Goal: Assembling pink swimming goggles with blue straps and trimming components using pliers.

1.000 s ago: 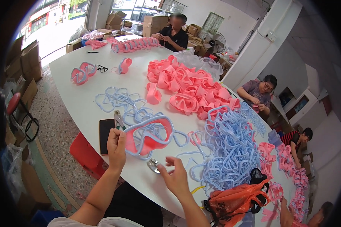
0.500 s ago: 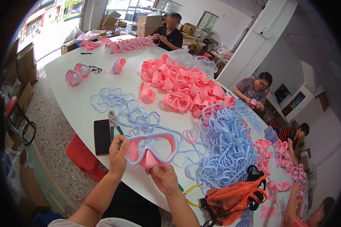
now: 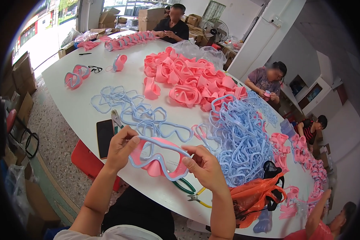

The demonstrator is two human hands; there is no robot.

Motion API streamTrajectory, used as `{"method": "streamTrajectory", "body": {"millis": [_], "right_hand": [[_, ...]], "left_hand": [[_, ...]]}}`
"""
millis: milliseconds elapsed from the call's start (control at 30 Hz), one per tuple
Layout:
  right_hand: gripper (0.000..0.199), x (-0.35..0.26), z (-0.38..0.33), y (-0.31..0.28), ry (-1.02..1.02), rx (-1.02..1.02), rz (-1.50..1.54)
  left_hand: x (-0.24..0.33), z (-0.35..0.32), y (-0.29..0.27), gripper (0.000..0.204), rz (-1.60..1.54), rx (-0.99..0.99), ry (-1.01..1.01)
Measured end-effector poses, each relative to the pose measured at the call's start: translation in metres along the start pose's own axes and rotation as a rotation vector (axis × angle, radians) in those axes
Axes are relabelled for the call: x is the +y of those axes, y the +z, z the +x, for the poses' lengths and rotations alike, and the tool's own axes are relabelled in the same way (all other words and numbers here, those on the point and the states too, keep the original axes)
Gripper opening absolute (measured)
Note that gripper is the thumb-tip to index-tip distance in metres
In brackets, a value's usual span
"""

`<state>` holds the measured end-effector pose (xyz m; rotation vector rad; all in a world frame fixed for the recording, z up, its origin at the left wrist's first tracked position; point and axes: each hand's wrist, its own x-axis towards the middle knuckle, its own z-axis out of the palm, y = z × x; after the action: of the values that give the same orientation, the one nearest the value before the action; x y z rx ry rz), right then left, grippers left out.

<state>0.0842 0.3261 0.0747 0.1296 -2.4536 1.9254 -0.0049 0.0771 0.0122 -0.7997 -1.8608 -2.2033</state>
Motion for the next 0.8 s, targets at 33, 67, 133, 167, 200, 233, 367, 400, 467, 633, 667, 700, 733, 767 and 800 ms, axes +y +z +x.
{"method": "streamTrajectory", "body": {"millis": [33, 67, 133, 167, 200, 233, 367, 400, 467, 633, 667, 700, 733, 767, 800], "right_hand": [[0.038, -0.002, 0.000, -0.001, -0.008, -0.019, -0.036], [0.033, -0.003, -0.001, -0.001, -0.016, -0.039, -0.073], [0.029, -0.002, -0.004, 0.003, -0.014, 0.048, -0.028], [0.026, 0.000, -0.004, 0.007, -0.013, 0.136, 0.014], [0.026, 0.003, -0.005, 0.011, -0.014, 0.137, 0.013], [0.024, 0.007, -0.006, 0.015, -0.056, 0.237, 0.008], [0.020, 0.013, -0.006, 0.031, -0.203, 0.456, -0.124], [0.020, 0.014, -0.008, 0.034, -0.202, 0.456, -0.127], [0.018, 0.017, -0.007, 0.036, -0.323, 0.515, -0.319], [0.016, 0.016, -0.010, 0.047, -0.432, 0.525, -0.429], [0.016, 0.016, -0.011, 0.049, -0.478, 0.529, -0.471], [0.016, 0.017, -0.011, 0.050, -0.478, 0.530, -0.470], [0.016, 0.017, -0.011, 0.051, -0.516, 0.526, -0.509], [0.017, 0.018, -0.011, 0.051, -0.553, 0.521, -0.549], [0.017, 0.019, -0.011, 0.051, -0.553, 0.525, -0.550]], "left_hand": [[0.001, 0.004, -0.001, 0.012, 0.002, -0.001, -0.004], [0.002, 0.009, -0.004, 0.012, 0.045, -0.032, -0.050], [0.004, 0.012, 0.001, 0.014, 0.089, -0.062, -0.095], [0.006, 0.013, 0.011, 0.018, 0.332, 0.050, 0.097], [0.007, 0.014, 0.019, 0.024, 0.573, 0.163, 0.291], [0.005, 0.007, 0.024, 0.036, 0.671, 0.189, 0.317], [0.023, -0.022, 0.053, 0.039, 0.746, 0.063, 0.461], [0.023, -0.025, 0.059, 0.037, 0.732, 0.062, 0.424], [0.023, -0.026, 0.067, 0.036, 0.723, 0.066, 0.391], [0.016, -0.027, 0.075, 0.022, 0.797, 0.149, 0.376], [0.015, -0.027, 0.076, 0.022, 0.797, 0.148, 0.377], [0.014, -0.026, 0.076, 0.021, 0.793, 0.160, 0.378], [0.012, -0.025, 0.076, 0.021, 0.787, 0.172, 0.380], [0.011, -0.025, 0.077, 0.021, 0.785, 0.169, 0.383], [0.009, -0.025, 0.078, 0.021, 0.791, 0.178, 0.394]]}}
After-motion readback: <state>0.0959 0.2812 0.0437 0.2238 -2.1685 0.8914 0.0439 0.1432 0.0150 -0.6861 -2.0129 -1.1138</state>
